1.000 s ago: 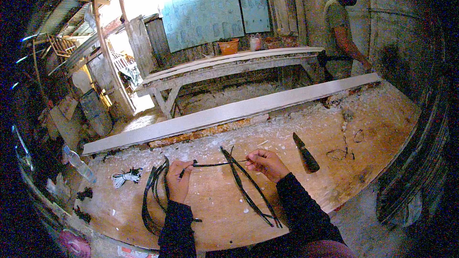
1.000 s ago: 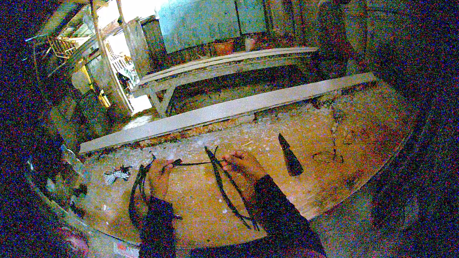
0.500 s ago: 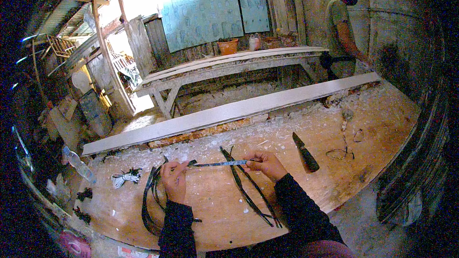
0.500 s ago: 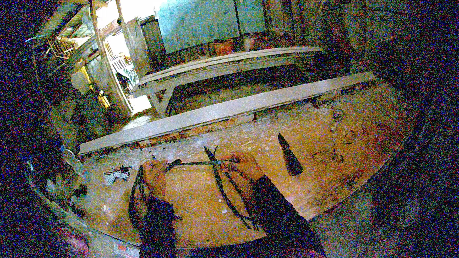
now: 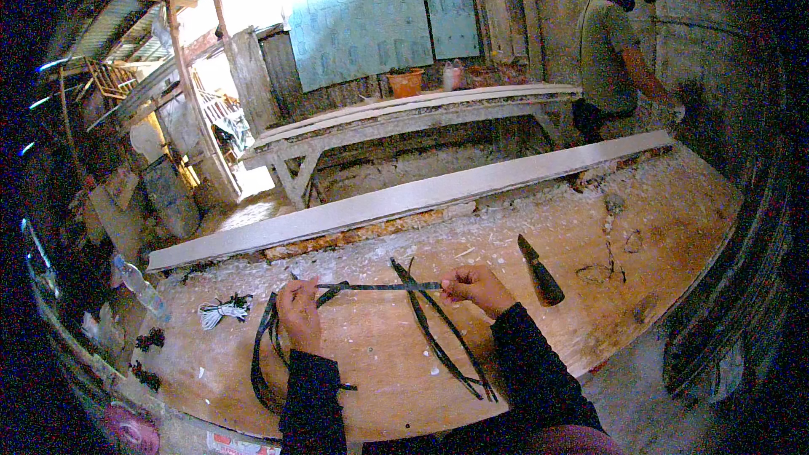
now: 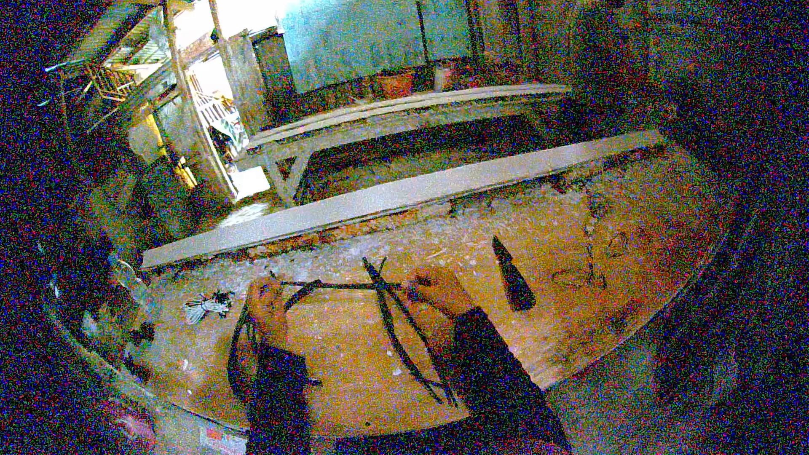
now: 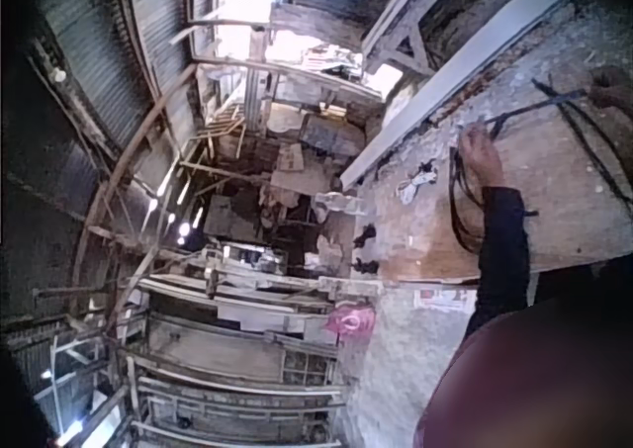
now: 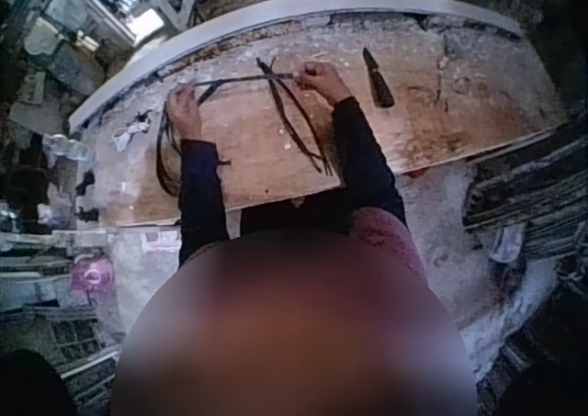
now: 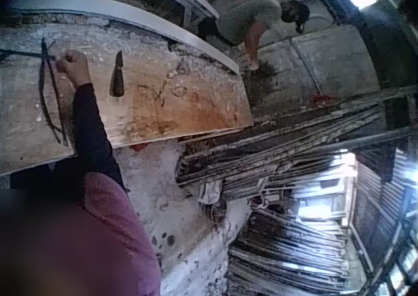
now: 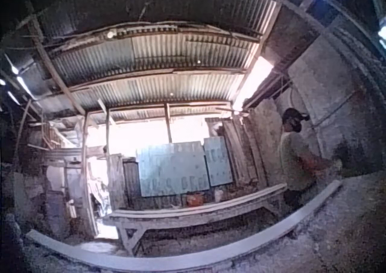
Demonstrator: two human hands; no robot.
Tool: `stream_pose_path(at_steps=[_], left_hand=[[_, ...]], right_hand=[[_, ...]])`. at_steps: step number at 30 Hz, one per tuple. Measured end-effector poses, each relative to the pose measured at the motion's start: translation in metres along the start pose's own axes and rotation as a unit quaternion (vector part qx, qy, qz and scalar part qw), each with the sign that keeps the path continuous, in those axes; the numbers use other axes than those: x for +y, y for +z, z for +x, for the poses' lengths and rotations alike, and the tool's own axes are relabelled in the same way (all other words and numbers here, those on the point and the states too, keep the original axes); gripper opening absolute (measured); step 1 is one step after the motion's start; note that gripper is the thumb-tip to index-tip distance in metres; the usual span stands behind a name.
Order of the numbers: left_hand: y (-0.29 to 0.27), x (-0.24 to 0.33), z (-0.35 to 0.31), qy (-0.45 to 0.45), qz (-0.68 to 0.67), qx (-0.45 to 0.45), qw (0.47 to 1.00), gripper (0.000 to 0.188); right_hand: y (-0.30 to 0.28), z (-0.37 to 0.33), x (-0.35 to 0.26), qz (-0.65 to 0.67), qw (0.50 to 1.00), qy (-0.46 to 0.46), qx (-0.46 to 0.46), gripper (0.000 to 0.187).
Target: The person ties black cords into loops by hand on a wooden workbench. A coworker in the background sands a long wooden plank. The person repeatedly picks up cords, forms loops, and secures them with knots.
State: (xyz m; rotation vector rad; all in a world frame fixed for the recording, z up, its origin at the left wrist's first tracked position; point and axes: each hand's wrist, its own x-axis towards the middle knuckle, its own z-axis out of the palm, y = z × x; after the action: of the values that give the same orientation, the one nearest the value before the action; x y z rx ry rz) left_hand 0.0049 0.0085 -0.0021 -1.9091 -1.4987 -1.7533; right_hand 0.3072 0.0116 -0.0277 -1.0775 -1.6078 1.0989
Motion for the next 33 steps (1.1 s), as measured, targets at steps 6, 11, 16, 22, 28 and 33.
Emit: stream_pose_path(at_steps=[6, 11, 16, 22, 28, 33], left_hand=[[0.005, -0.005, -0.004, -0.028, -0.067, -0.029, 0.997, 0.024], [0.006, 0.008, -0.013, 0.014, -0.051, -0.128, 0.990, 0.020], [0.007, 0.015, -0.014, 0.043, -0.075, -0.199, 0.976, 0.017], [0.013, 0.012, -0.022, -0.117, -0.092, -0.256, 0.955, 0.017], [0.014, 0.008, -0.024, -0.037, -0.029, -0.296, 0.954, 0.016], [0.017, 0.002, -0.028, -0.033, 0.034, -0.319, 0.947, 0.018]], right_hand=[[-0.007, -0.011, -0.018, 0.384, 0.922, 0.017, 0.040, 0.011], [-0.017, -0.013, -0.026, 0.540, 0.841, -0.008, 0.035, 0.010], [-0.027, -0.011, -0.018, 0.627, 0.777, -0.035, 0.043, 0.010], [-0.037, -0.013, -0.013, 0.686, 0.721, -0.072, 0.070, 0.011], [-0.039, -0.015, -0.015, 0.698, 0.707, -0.084, 0.075, 0.010], [-0.037, -0.015, -0.017, 0.683, 0.720, -0.108, 0.069, 0.006]])
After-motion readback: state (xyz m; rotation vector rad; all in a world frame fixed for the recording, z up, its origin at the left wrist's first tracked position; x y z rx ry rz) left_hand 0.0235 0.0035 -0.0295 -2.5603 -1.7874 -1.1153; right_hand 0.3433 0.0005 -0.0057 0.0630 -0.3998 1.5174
